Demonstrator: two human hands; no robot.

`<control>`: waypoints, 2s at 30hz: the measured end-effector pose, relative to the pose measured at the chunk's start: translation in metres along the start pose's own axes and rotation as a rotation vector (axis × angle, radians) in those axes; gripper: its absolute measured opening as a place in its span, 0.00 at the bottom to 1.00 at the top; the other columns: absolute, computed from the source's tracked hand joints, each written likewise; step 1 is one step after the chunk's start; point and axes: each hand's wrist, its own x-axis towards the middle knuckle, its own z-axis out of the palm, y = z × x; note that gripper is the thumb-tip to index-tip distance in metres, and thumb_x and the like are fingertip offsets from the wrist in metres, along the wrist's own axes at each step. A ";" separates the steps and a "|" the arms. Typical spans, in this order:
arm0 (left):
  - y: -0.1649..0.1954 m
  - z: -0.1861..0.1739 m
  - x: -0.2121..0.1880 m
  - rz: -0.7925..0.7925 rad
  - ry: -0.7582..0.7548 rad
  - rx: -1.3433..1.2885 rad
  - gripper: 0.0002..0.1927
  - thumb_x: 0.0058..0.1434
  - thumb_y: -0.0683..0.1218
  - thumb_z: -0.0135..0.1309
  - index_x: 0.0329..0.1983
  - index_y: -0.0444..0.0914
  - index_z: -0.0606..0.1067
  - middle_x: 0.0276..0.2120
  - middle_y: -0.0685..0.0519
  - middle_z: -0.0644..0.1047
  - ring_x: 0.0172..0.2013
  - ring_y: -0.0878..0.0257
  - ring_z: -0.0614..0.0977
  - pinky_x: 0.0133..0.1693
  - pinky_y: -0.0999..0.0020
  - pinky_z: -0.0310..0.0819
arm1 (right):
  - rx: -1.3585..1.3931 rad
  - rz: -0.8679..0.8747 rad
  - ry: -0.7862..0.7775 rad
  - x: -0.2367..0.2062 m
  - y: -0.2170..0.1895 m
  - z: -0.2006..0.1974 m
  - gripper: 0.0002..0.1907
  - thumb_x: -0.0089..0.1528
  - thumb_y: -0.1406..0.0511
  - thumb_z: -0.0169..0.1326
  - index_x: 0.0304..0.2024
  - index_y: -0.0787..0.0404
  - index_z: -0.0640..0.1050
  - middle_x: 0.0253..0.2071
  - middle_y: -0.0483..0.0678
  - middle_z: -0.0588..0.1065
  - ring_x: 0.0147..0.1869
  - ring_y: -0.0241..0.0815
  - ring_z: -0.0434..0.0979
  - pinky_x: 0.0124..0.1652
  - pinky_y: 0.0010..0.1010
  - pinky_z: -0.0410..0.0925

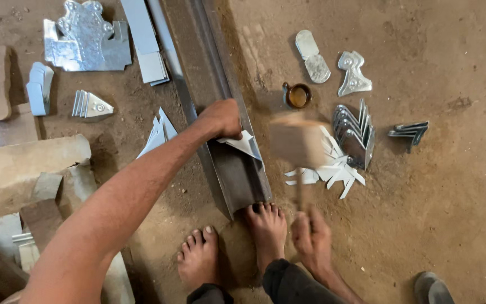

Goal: The person repeatedly places small flat metal pieces onto a long metal beam and uses a wooden mallet to bend them into L-shaped brackets. The finished pieces are set aside on the floor.

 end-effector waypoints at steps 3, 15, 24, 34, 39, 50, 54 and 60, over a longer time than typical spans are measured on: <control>-0.001 0.001 0.000 0.017 0.046 0.029 0.22 0.50 0.48 0.71 0.42 0.29 0.81 0.44 0.38 0.82 0.45 0.47 0.85 0.50 0.57 0.77 | 0.008 0.052 0.037 -0.001 -0.003 0.001 0.17 0.68 0.63 0.45 0.55 0.66 0.75 0.18 0.40 0.67 0.17 0.30 0.62 0.16 0.26 0.58; -0.006 0.005 0.003 0.066 0.051 0.023 0.19 0.47 0.47 0.69 0.38 0.31 0.82 0.40 0.38 0.82 0.43 0.45 0.85 0.47 0.55 0.79 | -0.129 0.011 0.062 -0.006 0.029 -0.002 0.16 0.68 0.62 0.47 0.54 0.64 0.75 0.19 0.41 0.67 0.20 0.30 0.64 0.20 0.27 0.59; 0.024 0.006 -0.119 0.306 0.183 0.186 0.05 0.62 0.40 0.56 0.41 0.36 0.78 0.39 0.42 0.81 0.42 0.49 0.84 0.47 0.51 0.79 | -1.012 -0.215 0.188 -0.003 -0.003 -0.017 0.34 0.58 0.57 0.59 0.67 0.54 0.71 0.45 0.56 0.80 0.51 0.50 0.76 0.48 0.41 0.68; 0.004 0.080 -0.218 0.165 -0.016 -1.105 0.17 0.50 0.38 0.66 0.43 0.40 0.76 0.34 0.58 0.80 0.37 0.69 0.81 0.42 0.70 0.79 | -0.460 -0.949 -0.236 0.012 -0.076 0.021 0.09 0.45 0.73 0.65 0.25 0.53 0.85 0.58 0.51 0.78 0.67 0.54 0.66 0.62 0.44 0.63; -0.030 0.105 -0.195 0.214 0.249 -1.411 0.08 0.57 0.37 0.63 0.39 0.35 0.78 0.32 0.59 0.81 0.35 0.70 0.80 0.38 0.72 0.77 | -0.391 -0.849 -0.007 0.018 -0.056 0.034 0.18 0.52 0.70 0.65 0.46 0.59 0.80 0.60 0.52 0.75 0.67 0.53 0.68 0.62 0.43 0.63; -0.102 0.097 -0.115 0.077 0.500 -1.916 0.05 0.62 0.40 0.59 0.39 0.39 0.74 0.34 0.54 0.81 0.36 0.61 0.85 0.40 0.58 0.86 | -0.772 0.063 0.016 0.008 0.034 -0.024 0.20 0.63 0.55 0.54 0.50 0.62 0.77 0.23 0.53 0.75 0.24 0.50 0.78 0.28 0.40 0.68; -0.092 0.090 -0.122 0.083 0.471 -1.870 0.05 0.64 0.42 0.57 0.40 0.35 0.76 0.34 0.50 0.82 0.34 0.58 0.86 0.34 0.59 0.86 | -0.470 0.057 -0.045 -0.007 0.002 -0.018 0.14 0.62 0.58 0.55 0.40 0.63 0.78 0.18 0.48 0.73 0.20 0.42 0.75 0.21 0.36 0.68; -0.087 0.092 -0.118 0.082 0.557 -1.837 0.04 0.65 0.41 0.57 0.42 0.37 0.75 0.32 0.51 0.81 0.32 0.59 0.85 0.34 0.59 0.86 | -0.298 -0.067 -0.077 0.002 -0.015 0.026 0.12 0.65 0.60 0.52 0.37 0.64 0.76 0.16 0.45 0.69 0.17 0.35 0.66 0.18 0.32 0.61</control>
